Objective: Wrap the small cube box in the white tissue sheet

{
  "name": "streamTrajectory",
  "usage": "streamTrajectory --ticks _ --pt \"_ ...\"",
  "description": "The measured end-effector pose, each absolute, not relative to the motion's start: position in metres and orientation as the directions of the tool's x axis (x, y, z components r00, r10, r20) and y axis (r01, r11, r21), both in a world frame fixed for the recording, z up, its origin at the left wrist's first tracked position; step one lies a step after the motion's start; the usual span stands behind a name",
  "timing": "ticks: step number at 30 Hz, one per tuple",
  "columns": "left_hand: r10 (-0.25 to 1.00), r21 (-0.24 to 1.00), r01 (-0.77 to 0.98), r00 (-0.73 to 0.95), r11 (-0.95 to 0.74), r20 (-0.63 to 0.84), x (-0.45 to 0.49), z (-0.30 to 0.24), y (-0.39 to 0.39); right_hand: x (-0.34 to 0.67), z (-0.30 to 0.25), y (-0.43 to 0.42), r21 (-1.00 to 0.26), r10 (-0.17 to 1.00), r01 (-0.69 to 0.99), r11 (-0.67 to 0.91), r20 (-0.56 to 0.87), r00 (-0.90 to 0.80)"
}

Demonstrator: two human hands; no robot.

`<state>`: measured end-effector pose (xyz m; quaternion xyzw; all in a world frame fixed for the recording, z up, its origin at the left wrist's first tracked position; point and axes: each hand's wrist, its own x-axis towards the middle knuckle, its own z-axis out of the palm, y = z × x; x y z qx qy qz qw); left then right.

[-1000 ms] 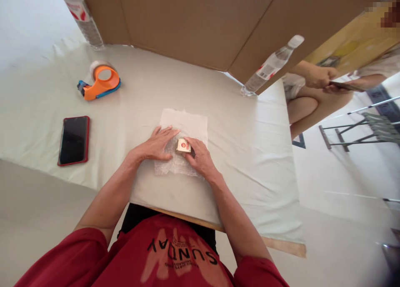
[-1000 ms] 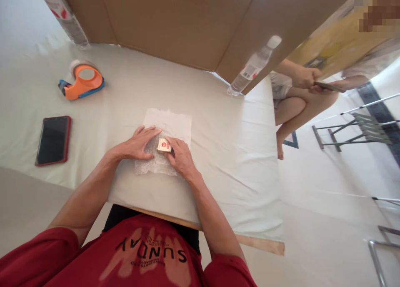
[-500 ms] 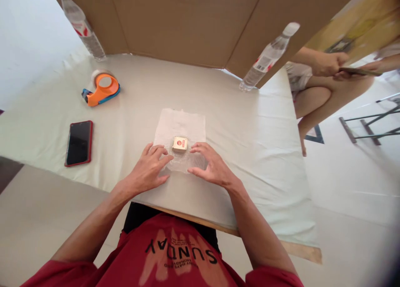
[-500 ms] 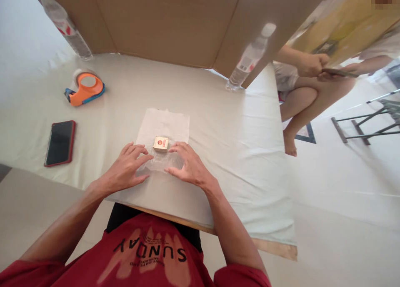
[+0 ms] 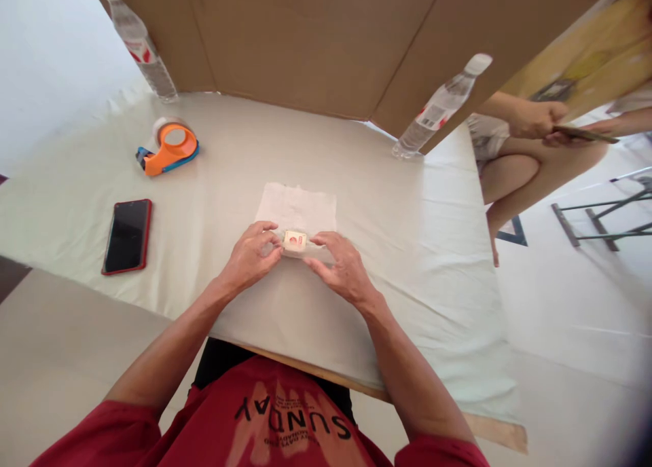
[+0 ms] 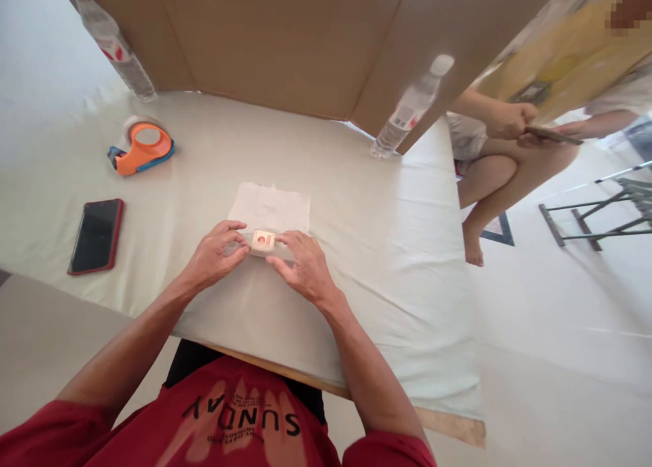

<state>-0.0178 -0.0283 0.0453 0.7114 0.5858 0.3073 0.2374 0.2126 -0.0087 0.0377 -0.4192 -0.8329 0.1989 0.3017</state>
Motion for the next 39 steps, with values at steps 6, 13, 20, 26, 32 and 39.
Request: streamTrajectory --ticks 6,13,20,26,32,39 --pt "0.975 0.740 0.638 0.176 -0.216 0.133 -0.017 0.043 -0.017 0.207 0.038 0.001 -0.648 0.833 0.555 0.522 0.247 -0.495" --pt "0.994 0.873 0.479 0.093 -0.089 0.051 -0.009 0.038 -0.012 0.199 0.030 0.020 -0.864 0.906 0.406 0.298 0.121 -0.406" --pt "0.997 0.929 0.362 0.029 -0.074 0.068 -0.003 0.030 -0.013 0.192 0.024 0.011 -0.918 0.948 0.334 0.213 0.111 -0.299" --pt "0.999 0.937 0.344 0.012 -0.052 0.051 -0.001 0.029 -0.015 0.191 0.024 0.004 -0.934 0.963 0.323 0.152 0.065 -0.263" --pt "1.000 0.941 0.338 0.000 0.001 -0.001 0.002 0.032 -0.014 0.192 0.017 0.007 -0.944 0.961 0.311 0.112 0.023 -0.275" --pt "0.993 0.917 0.381 -0.043 0.115 -0.107 0.004 0.037 -0.011 0.195 0.030 -0.004 -0.547 0.857 0.692 0.471 0.470 -0.211"
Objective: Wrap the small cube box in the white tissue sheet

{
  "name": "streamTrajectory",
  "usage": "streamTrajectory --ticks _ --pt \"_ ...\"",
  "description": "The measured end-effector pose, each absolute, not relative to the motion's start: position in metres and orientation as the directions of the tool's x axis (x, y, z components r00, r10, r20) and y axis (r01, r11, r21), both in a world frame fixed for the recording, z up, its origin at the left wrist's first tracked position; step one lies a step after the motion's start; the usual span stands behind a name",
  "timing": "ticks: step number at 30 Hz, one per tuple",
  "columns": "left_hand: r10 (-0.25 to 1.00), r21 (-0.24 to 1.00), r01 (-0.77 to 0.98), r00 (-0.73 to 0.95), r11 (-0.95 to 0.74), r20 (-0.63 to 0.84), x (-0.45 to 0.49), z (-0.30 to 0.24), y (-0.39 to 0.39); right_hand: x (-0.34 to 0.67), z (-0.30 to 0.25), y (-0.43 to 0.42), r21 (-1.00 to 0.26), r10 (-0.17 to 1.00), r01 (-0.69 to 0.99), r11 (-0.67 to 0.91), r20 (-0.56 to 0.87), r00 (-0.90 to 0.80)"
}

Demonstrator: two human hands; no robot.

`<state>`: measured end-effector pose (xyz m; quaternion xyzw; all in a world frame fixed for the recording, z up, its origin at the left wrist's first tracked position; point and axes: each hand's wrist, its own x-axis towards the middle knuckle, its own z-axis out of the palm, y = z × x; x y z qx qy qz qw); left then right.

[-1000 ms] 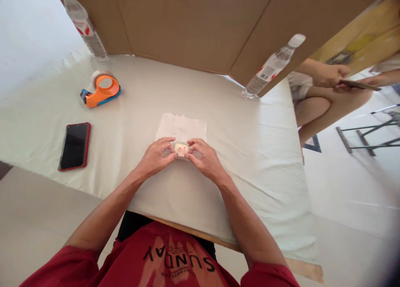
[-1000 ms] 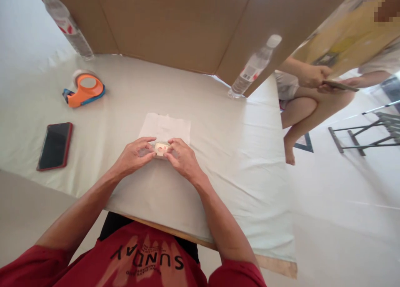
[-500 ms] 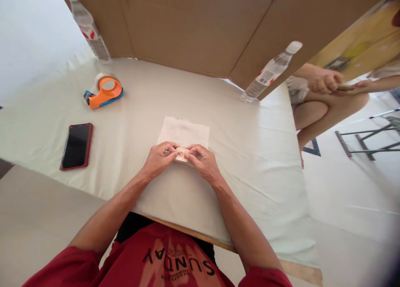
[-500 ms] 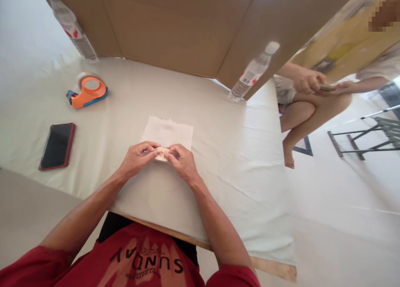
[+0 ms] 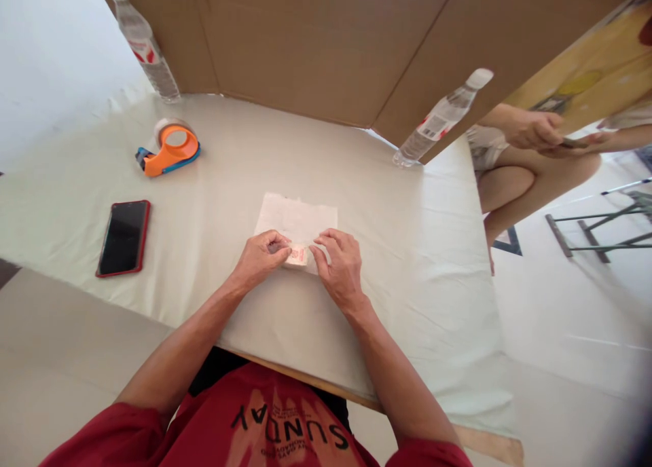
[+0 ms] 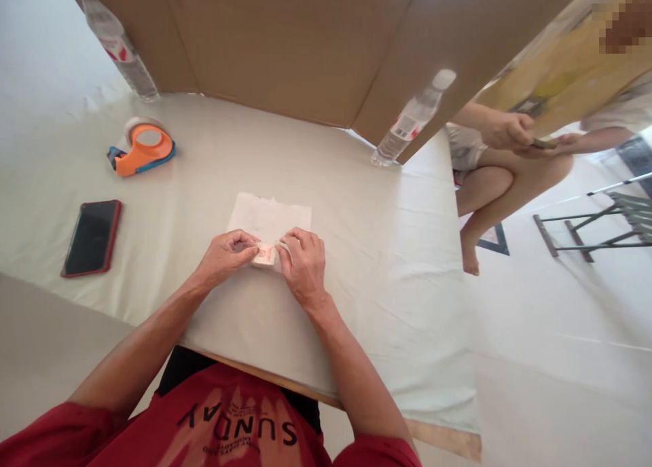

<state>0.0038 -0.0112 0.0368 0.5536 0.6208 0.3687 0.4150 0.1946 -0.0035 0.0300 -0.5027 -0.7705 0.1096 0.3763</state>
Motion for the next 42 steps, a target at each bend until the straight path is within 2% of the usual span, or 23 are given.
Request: streamTrajectory --ticks 2,4,8,15,22,26,32,36,38,40,42 --pt "0.994 0.917 0.382 -0.038 0.112 -0.105 0.004 0.036 -0.010 0.192 0.041 -0.013 -0.362 0.779 0.751 0.552 0.546 -0.310" --pt "0.994 0.918 0.380 -0.037 0.110 -0.104 0.004 0.035 -0.009 0.188 0.048 -0.021 -0.256 0.731 0.729 0.634 0.506 -0.458" --pt "0.992 0.906 0.405 -0.024 0.122 -0.123 0.000 0.040 -0.009 0.182 0.046 -0.023 -0.175 0.722 0.715 0.677 0.348 -0.598" --pt "0.986 0.861 0.481 -0.081 0.164 -0.143 -0.029 0.040 -0.019 0.178 0.043 -0.017 -0.051 0.717 0.738 0.673 0.286 -0.635" --pt "0.956 0.705 0.654 -0.263 0.275 -0.130 -0.040 0.037 -0.024 0.174 0.050 -0.013 0.040 0.697 0.722 0.690 0.233 -0.678" --pt "0.928 0.674 0.640 -0.301 0.368 -0.221 -0.050 0.038 -0.029 0.174 0.049 -0.011 0.069 0.682 0.711 0.700 0.229 -0.694" --pt "0.884 0.751 0.467 -0.261 0.467 -0.387 -0.045 0.035 -0.020 0.174 0.050 -0.008 0.063 0.661 0.686 0.724 0.221 -0.718" --pt "0.891 0.842 0.301 -0.221 0.448 -0.396 -0.032 0.035 -0.012 0.174 0.053 -0.006 0.044 0.657 0.677 0.735 0.200 -0.726" --pt "0.901 0.858 0.280 -0.198 0.430 -0.386 -0.027 0.035 -0.011 0.173 0.053 -0.005 0.043 0.657 0.676 0.735 0.199 -0.727" --pt "0.913 0.839 0.365 -0.214 0.403 -0.346 -0.022 0.036 -0.010 0.173 0.053 -0.005 0.044 0.655 0.674 0.738 0.197 -0.730" --pt "0.931 0.767 0.532 -0.265 0.358 -0.250 -0.016 0.039 -0.009 0.172 0.053 -0.004 0.045 0.654 0.672 0.739 0.192 -0.732"
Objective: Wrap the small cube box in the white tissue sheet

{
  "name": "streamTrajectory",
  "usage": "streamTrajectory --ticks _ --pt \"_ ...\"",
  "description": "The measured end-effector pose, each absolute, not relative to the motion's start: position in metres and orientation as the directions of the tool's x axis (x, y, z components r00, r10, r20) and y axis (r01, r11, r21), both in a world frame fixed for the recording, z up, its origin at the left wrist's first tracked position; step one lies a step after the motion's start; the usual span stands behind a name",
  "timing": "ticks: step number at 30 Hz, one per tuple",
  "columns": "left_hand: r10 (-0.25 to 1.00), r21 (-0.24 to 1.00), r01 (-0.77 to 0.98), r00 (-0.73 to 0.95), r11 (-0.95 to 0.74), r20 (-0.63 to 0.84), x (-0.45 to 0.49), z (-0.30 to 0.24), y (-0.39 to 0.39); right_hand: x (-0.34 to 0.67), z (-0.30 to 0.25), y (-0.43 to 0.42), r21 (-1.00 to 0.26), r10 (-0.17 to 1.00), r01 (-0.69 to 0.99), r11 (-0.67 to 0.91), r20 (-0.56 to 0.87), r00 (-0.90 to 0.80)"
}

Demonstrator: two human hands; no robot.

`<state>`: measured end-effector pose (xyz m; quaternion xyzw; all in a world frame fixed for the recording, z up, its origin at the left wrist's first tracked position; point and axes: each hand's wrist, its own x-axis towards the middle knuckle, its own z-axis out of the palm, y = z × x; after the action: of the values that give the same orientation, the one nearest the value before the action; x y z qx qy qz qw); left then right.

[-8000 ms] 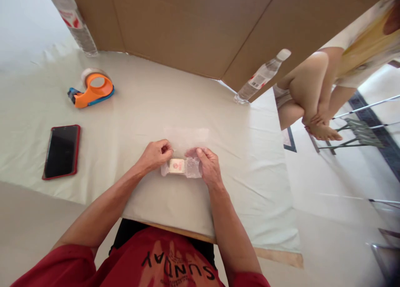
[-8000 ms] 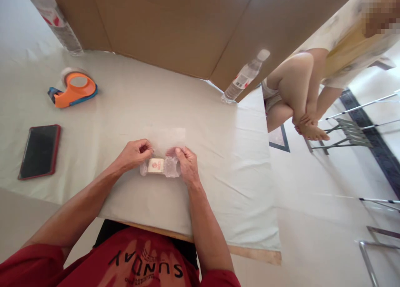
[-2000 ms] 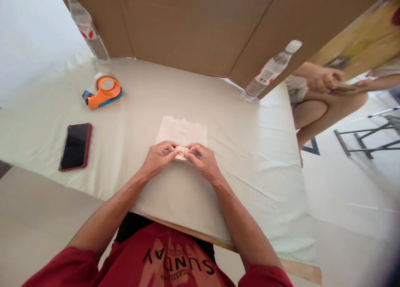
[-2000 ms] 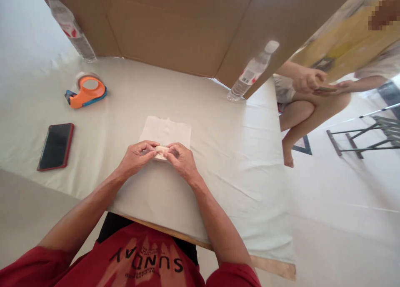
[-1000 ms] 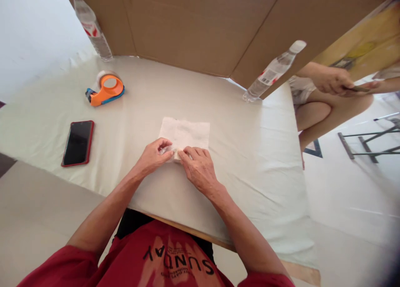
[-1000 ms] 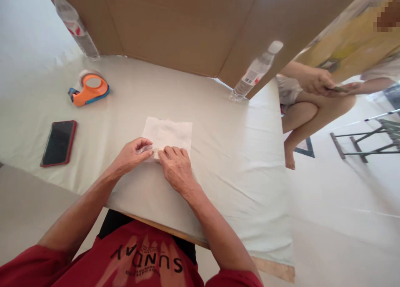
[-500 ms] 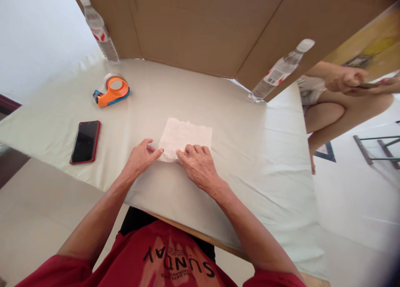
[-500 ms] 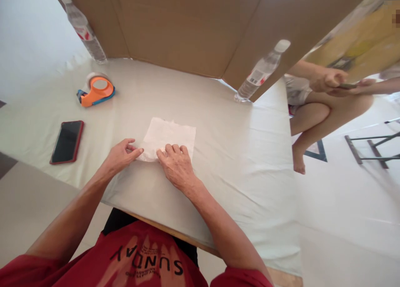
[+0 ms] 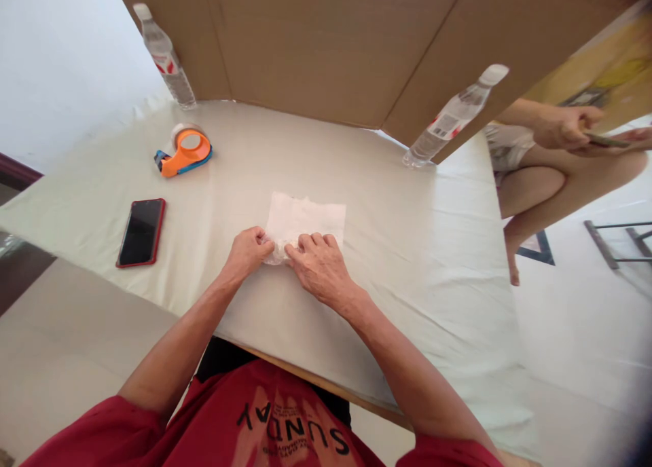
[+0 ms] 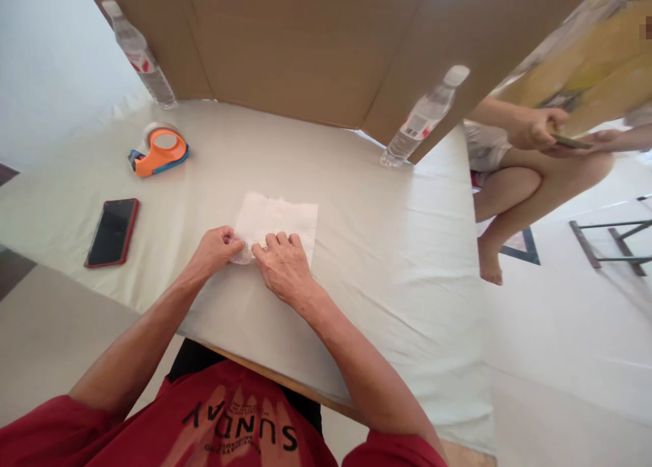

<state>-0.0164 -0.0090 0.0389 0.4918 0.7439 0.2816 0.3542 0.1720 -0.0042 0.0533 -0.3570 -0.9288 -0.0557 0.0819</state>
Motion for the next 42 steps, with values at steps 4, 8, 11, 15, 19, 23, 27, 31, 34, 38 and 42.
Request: streamTrajectory --ticks 4,8,11,15,19,23,27,31,34,38,42 --pt "0.950 0.613 0.739 -0.304 0.280 -0.066 -0.008 0.043 -0.006 0.171 0.053 -0.004 0.046 0.657 0.675 0.737 0.189 -0.730" --pt "0.930 0.822 0.447 -0.264 0.354 -0.257 -0.004 0.045 -0.003 0.170 0.052 -0.004 0.034 0.653 0.670 0.742 0.189 -0.733" --pt "0.885 0.885 0.123 -0.194 0.450 -0.423 -0.002 0.047 0.000 0.170 0.050 -0.003 0.020 0.650 0.666 0.746 0.196 -0.734" --pt "0.875 0.885 -0.040 -0.135 0.464 -0.465 0.003 0.050 0.002 0.170 0.048 -0.003 0.002 0.651 0.666 0.746 0.208 -0.730" --pt "0.884 0.894 -0.017 -0.145 0.448 -0.445 0.006 0.049 0.002 0.171 0.052 -0.004 -0.014 0.652 0.663 0.748 0.197 -0.732" --pt "0.890 0.902 0.052 -0.200 0.428 -0.410 0.004 0.049 0.004 0.171 0.056 -0.003 -0.020 0.649 0.658 0.753 0.182 -0.738" --pt "0.895 0.910 0.005 -0.183 0.416 -0.408 0.005 0.051 0.008 0.171 0.057 0.000 -0.047 0.655 0.657 0.753 0.155 -0.739" --pt "0.895 0.905 0.009 -0.151 0.426 -0.420 0.009 0.057 0.009 0.173 0.060 0.000 -0.093 0.661 0.655 0.750 0.138 -0.738" --pt "0.903 0.904 0.047 -0.084 0.425 -0.421 0.010 0.061 0.006 0.176 0.064 0.000 -0.144 0.667 0.652 0.745 0.116 -0.736" --pt "0.917 0.906 0.163 0.012 0.391 -0.398 0.008 0.065 0.000 0.185 0.068 -0.002 -0.262 0.670 0.625 0.736 0.146 -0.728" --pt "0.947 0.881 0.393 0.070 0.262 -0.313 0.008 0.065 -0.006 0.213 0.063 -0.009 -0.426 0.814 0.693 0.581 0.320 -0.486"
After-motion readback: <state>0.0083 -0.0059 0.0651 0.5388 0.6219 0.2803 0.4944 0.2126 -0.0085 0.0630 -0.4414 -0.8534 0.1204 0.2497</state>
